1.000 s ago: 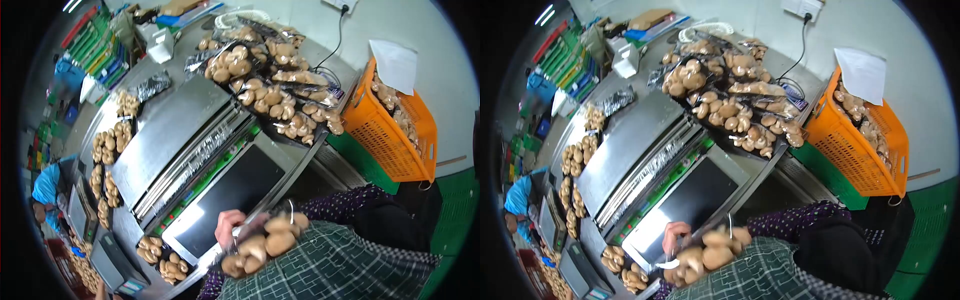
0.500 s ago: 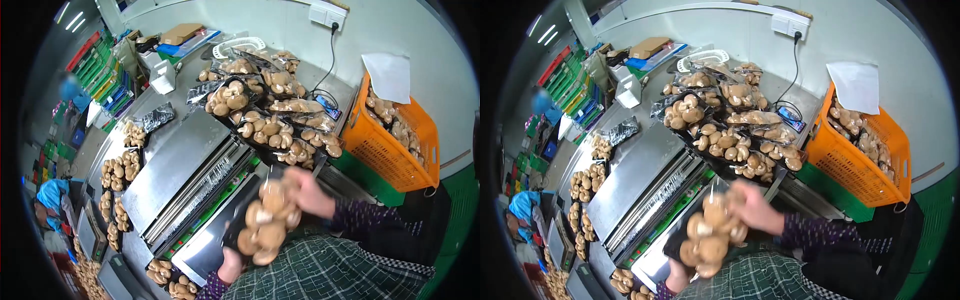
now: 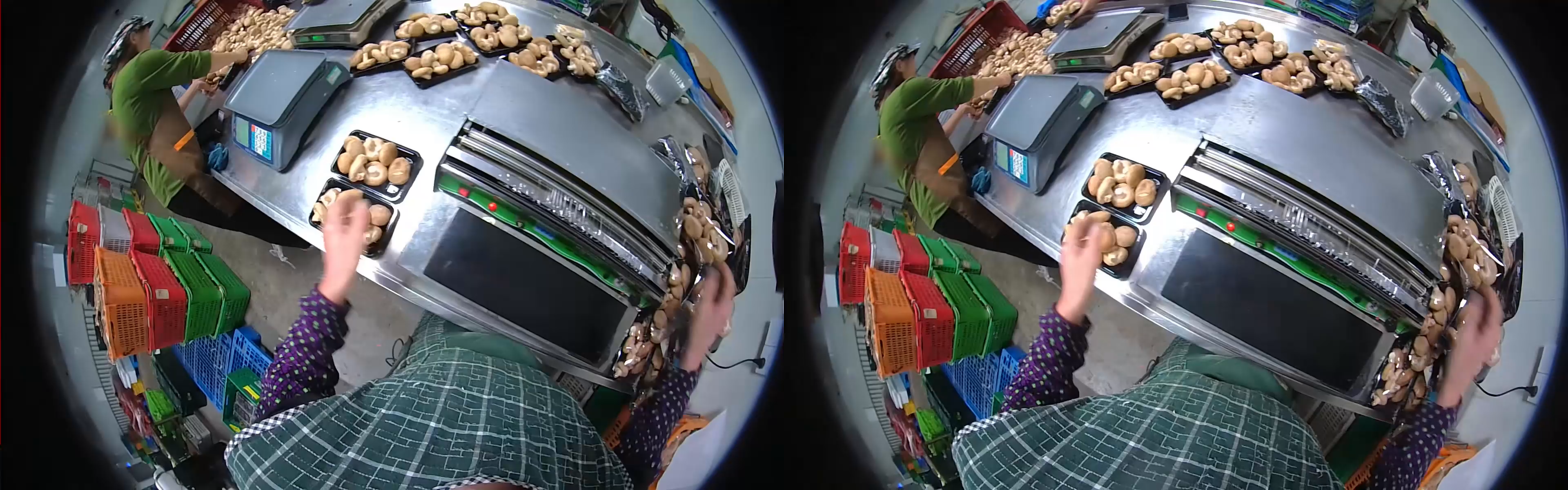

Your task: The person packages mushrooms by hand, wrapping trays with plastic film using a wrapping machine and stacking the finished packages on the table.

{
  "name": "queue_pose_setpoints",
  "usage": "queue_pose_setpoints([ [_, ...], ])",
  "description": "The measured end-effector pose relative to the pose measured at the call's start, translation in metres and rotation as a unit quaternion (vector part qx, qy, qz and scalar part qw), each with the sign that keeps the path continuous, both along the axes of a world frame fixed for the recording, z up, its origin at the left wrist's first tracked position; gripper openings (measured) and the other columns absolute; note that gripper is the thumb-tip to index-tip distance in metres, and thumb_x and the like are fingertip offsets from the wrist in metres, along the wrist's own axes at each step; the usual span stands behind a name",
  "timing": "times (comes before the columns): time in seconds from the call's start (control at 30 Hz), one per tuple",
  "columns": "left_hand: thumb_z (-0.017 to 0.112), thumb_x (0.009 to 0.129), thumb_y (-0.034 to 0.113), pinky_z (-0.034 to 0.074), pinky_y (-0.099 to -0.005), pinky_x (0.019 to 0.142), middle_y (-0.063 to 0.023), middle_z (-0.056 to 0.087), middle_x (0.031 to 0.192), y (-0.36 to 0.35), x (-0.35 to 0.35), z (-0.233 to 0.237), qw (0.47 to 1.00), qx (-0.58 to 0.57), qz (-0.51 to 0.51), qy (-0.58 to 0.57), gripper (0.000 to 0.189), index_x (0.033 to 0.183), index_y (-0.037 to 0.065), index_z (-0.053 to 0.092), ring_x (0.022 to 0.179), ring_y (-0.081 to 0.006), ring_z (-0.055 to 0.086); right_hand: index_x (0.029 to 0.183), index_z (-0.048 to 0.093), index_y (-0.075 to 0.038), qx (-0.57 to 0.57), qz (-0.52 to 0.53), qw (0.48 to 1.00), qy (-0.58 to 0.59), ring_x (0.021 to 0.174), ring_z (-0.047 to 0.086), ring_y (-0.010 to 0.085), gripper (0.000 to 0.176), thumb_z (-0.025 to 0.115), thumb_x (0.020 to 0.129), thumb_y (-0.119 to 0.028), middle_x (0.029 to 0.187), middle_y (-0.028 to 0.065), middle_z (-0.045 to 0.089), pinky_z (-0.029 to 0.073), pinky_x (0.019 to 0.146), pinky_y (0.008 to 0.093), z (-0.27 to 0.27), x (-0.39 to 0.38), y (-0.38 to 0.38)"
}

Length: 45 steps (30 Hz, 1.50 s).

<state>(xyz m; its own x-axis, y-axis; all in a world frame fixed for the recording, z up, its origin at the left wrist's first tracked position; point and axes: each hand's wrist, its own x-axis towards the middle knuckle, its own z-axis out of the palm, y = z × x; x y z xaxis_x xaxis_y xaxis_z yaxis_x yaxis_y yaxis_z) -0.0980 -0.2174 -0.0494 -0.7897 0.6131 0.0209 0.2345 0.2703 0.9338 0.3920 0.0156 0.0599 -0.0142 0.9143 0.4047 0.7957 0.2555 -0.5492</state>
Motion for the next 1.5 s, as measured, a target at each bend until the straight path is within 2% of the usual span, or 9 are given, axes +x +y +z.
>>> queue_pose_setpoints([
  [0.2, 0.056, 0.084, 0.033, 0.037, -0.0388, 0.097, -0.0268, 0.050, 0.120, -0.061, -0.092, -0.073, 0.953, -0.242, 0.153, 0.100, 0.053, 0.117, -0.008, 0.050, 0.114, -0.0348, 0.048, 0.115, 0.052, 0.001, -0.314, 0.471, 0.799, 0.204, 0.090, 0.060, 0.0196, 0.035, 0.058, 0.086, -0.018, 0.101, 0.0114, 0.061, 0.048, 0.078, 0.0306, -0.068, -0.310, -0.084],
  [0.3, 0.052, 0.085, 0.033, 0.039, -0.0393, 0.094, -0.0274, 0.055, 0.114, -0.055, -0.146, -0.088, 0.958, -0.219, 0.085, 0.162, 0.049, 0.112, -0.008, 0.054, 0.110, -0.0364, 0.052, 0.123, 0.040, 0.010, -0.510, 0.336, 0.745, 0.266, 0.100, 0.057, 0.0253, 0.059, 0.059, 0.086, -0.032, 0.109, 0.0251, 0.055, 0.046, 0.088, 0.0336, -0.124, -0.408, -0.148],
  [0.37, 0.048, 0.087, 0.033, 0.040, -0.0388, 0.092, -0.0268, 0.058, 0.108, -0.050, -0.173, -0.112, 0.963, -0.236, -0.001, 0.127, 0.047, 0.111, -0.006, 0.056, 0.106, -0.0360, 0.055, 0.130, 0.031, 0.009, -0.484, 0.306, 0.812, 0.110, 0.118, 0.041, 0.0330, 0.072, 0.059, 0.083, -0.039, 0.125, 0.0272, 0.040, 0.033, 0.101, 0.0366, -0.152, -0.433, -0.175],
  [0.5, 0.044, 0.086, 0.031, 0.042, -0.0403, 0.087, -0.0246, 0.062, 0.094, -0.045, -0.173, -0.125, 0.963, -0.247, -0.029, 0.104, 0.040, 0.101, -0.003, 0.061, 0.096, -0.0358, 0.059, 0.126, 0.033, 0.007, -0.482, 0.250, 0.830, 0.129, 0.120, 0.035, 0.0435, 0.071, 0.060, 0.081, -0.040, 0.127, 0.0330, 0.032, 0.032, 0.101, 0.0427, -0.184, -0.454, -0.196],
  [0.63, 0.046, 0.085, 0.021, 0.045, -0.0389, 0.080, -0.0232, 0.064, 0.088, -0.056, -0.174, -0.118, 0.976, -0.205, 0.019, 0.068, 0.032, 0.095, -0.005, 0.062, 0.089, -0.0343, 0.060, 0.122, 0.036, 0.005, -0.416, 0.317, 0.841, 0.137, 0.115, 0.039, 0.0424, 0.062, 0.059, 0.081, -0.037, 0.122, 0.0323, 0.035, 0.034, 0.098, 0.0439, -0.191, -0.446, -0.197],
  [0.83, 0.052, 0.090, 0.017, 0.043, -0.0254, 0.062, -0.0050, 0.060, 0.077, -0.053, -0.143, 0.005, 0.989, -0.146, -0.031, -0.008, 0.026, 0.098, -0.006, 0.060, 0.069, -0.0086, 0.051, 0.116, 0.044, 0.003, -0.329, 0.431, 0.817, 0.197, 0.108, 0.045, 0.0397, 0.056, 0.060, 0.081, -0.037, 0.108, 0.0275, 0.050, 0.036, 0.095, 0.0447, -0.108, -0.398, -0.155],
  [1.03, 0.054, 0.089, 0.017, 0.036, -0.0206, 0.054, 0.0012, 0.055, 0.071, 0.063, -0.057, 0.076, 0.972, 0.007, -0.223, -0.076, 0.028, 0.099, -0.008, 0.059, 0.063, -0.0047, 0.046, 0.114, 0.052, 0.001, -0.396, 0.347, 0.811, 0.256, 0.068, 0.054, 0.0087, 0.044, 0.063, 0.085, -0.030, 0.092, 0.0070, 0.060, 0.045, 0.058, 0.0223, -0.025, -0.285, -0.044],
  [1.3, 0.055, 0.087, 0.032, 0.039, -0.0281, 0.052, -0.0072, 0.058, 0.063, 0.261, 0.081, 0.051, 0.932, -0.003, -0.361, -0.041, 0.044, 0.087, -0.011, 0.062, 0.057, -0.0119, 0.051, 0.110, 0.055, 0.001, -0.283, 0.178, 0.916, 0.221, 0.066, 0.051, 0.0077, 0.040, 0.059, 0.086, -0.030, 0.081, 0.0029, 0.057, 0.043, 0.053, 0.0223, -0.017, -0.140, 0.074],
  [1.5, 0.052, 0.090, 0.034, 0.041, -0.0293, 0.054, -0.0040, 0.060, 0.070, 0.296, 0.115, 0.032, 0.906, -0.044, -0.420, 0.013, 0.045, 0.079, -0.008, 0.063, 0.063, -0.0102, 0.050, 0.102, 0.060, 0.006, -0.220, 0.174, 0.945, 0.167, 0.087, 0.062, 0.0252, 0.046, 0.064, 0.079, -0.034, 0.094, 0.0192, 0.065, 0.049, 0.077, 0.0341, -0.052, -0.116, 0.095],
])
